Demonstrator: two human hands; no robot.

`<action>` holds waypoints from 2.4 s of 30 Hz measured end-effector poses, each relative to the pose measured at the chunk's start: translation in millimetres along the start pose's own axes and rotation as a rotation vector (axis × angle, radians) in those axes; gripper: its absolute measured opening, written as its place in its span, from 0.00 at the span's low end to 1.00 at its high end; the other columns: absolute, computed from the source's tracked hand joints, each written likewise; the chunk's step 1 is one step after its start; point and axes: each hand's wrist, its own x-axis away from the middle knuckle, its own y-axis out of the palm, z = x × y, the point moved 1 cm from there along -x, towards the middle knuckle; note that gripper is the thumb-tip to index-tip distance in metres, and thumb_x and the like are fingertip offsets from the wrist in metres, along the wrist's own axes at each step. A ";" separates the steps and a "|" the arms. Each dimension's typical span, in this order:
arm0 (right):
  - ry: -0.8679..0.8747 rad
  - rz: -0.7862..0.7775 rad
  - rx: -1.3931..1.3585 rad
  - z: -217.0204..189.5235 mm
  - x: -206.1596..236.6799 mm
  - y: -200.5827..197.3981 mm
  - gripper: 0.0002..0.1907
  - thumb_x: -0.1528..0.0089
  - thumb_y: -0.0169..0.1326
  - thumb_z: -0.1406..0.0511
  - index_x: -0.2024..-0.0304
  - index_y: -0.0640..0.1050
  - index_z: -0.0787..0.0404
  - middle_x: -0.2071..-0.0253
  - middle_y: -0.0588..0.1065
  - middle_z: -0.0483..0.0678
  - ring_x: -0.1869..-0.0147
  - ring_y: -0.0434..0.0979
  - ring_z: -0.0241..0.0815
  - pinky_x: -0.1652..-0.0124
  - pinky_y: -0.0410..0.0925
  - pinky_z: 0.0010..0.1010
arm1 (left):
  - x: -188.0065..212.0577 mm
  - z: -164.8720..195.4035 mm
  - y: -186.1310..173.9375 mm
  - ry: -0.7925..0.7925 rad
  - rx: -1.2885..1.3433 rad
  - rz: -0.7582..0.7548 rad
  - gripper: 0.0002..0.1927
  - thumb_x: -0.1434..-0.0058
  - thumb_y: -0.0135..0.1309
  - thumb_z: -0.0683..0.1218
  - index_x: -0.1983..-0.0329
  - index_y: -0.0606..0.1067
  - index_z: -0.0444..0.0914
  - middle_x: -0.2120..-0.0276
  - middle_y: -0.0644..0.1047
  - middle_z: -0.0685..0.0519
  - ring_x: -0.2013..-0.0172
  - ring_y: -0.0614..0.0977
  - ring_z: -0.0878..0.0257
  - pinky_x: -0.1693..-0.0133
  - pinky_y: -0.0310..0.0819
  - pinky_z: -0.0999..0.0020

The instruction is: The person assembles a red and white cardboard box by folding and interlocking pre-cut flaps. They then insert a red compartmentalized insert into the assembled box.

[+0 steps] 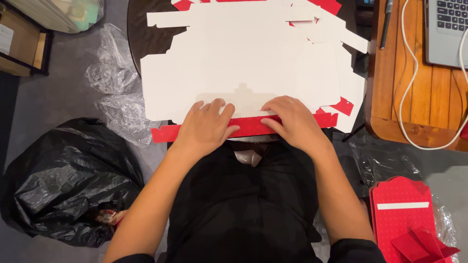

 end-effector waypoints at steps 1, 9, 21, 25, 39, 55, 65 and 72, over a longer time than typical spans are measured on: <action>0.017 0.005 0.005 -0.5 -0.3 0.5 0.14 0.37 0.62 0.60 0.53 0.77 0.60 0.52 0.78 0.49 0.43 0.76 0.52 0.34 0.64 0.47 | -1.2 -0.8 -0.3 0.011 -0.005 0.018 0.22 0.40 0.61 0.56 0.53 0.72 0.36 0.57 0.77 0.42 0.63 0.81 0.48 0.56 0.71 0.52; -0.277 0.413 0.412 -22.6 15.1 15.3 0.18 0.40 0.63 0.58 0.50 0.79 0.56 0.45 0.76 0.50 0.40 0.75 0.52 0.37 0.63 0.53 | -22.8 -18.1 -7.6 0.009 -0.026 -0.004 0.17 0.34 0.57 0.56 0.61 0.72 0.37 0.77 0.76 0.48 0.78 0.79 0.48 0.75 0.69 0.55; -0.372 0.481 0.556 -7.4 8.8 30.8 0.18 0.40 0.56 0.69 0.48 0.82 0.55 0.50 0.80 0.45 0.45 0.81 0.43 0.49 0.72 0.35 | -18.0 -7.8 -7.0 0.041 -0.122 0.235 0.16 0.36 0.59 0.49 0.47 0.77 0.40 0.53 0.79 0.54 0.48 0.80 0.59 0.45 0.72 0.49; -0.348 0.463 0.517 -8.7 7.5 30.1 0.18 0.42 0.56 0.68 0.48 0.82 0.57 0.50 0.81 0.46 0.47 0.82 0.43 0.51 0.72 0.34 | 2.4 5.6 9.4 0.177 -0.214 0.193 0.22 0.42 0.59 0.47 0.47 0.76 0.33 0.51 0.80 0.48 0.47 0.80 0.54 0.45 0.74 0.54; -0.280 0.359 0.433 -9.7 6.8 39.5 0.15 0.42 0.63 0.66 0.53 0.81 0.59 0.49 0.79 0.43 0.44 0.79 0.42 0.50 0.69 0.38 | 9.0 7.8 21.6 0.205 -0.208 0.249 0.17 0.46 0.57 0.41 0.53 0.75 0.32 0.58 0.77 0.50 0.57 0.79 0.57 0.54 0.77 0.64; -0.170 0.236 0.287 -19.9 -4.7 30.4 0.15 0.45 0.65 0.64 0.58 0.77 0.61 0.55 0.77 0.45 0.51 0.78 0.46 0.59 0.68 0.39 | -6.8 12.2 30.5 0.079 -0.150 0.151 0.06 0.45 0.56 0.42 0.67 0.71 0.38 0.71 0.71 0.53 0.68 0.76 0.59 0.68 0.70 0.64; -0.171 0.112 0.260 -3.9 -26.6 21.9 0.13 0.41 0.62 0.57 0.66 0.77 0.58 0.70 0.75 0.46 0.65 0.77 0.50 0.69 0.67 0.41 | -22.9 -2.0 27.0 0.046 0.027 0.057 0.15 0.38 0.59 0.51 0.70 0.70 0.38 0.78 0.74 0.52 0.73 0.79 0.55 0.74 0.71 0.57; -0.264 0.240 0.388 6.7 -29.3 37.7 0.18 0.37 0.61 0.52 0.71 0.73 0.57 0.76 0.71 0.46 0.72 0.73 0.48 0.73 0.64 0.39 | -20.1 1.0 29.8 0.006 0.029 0.073 0.14 0.37 0.59 0.53 0.68 0.71 0.40 0.78 0.74 0.53 0.74 0.79 0.55 0.73 0.71 0.58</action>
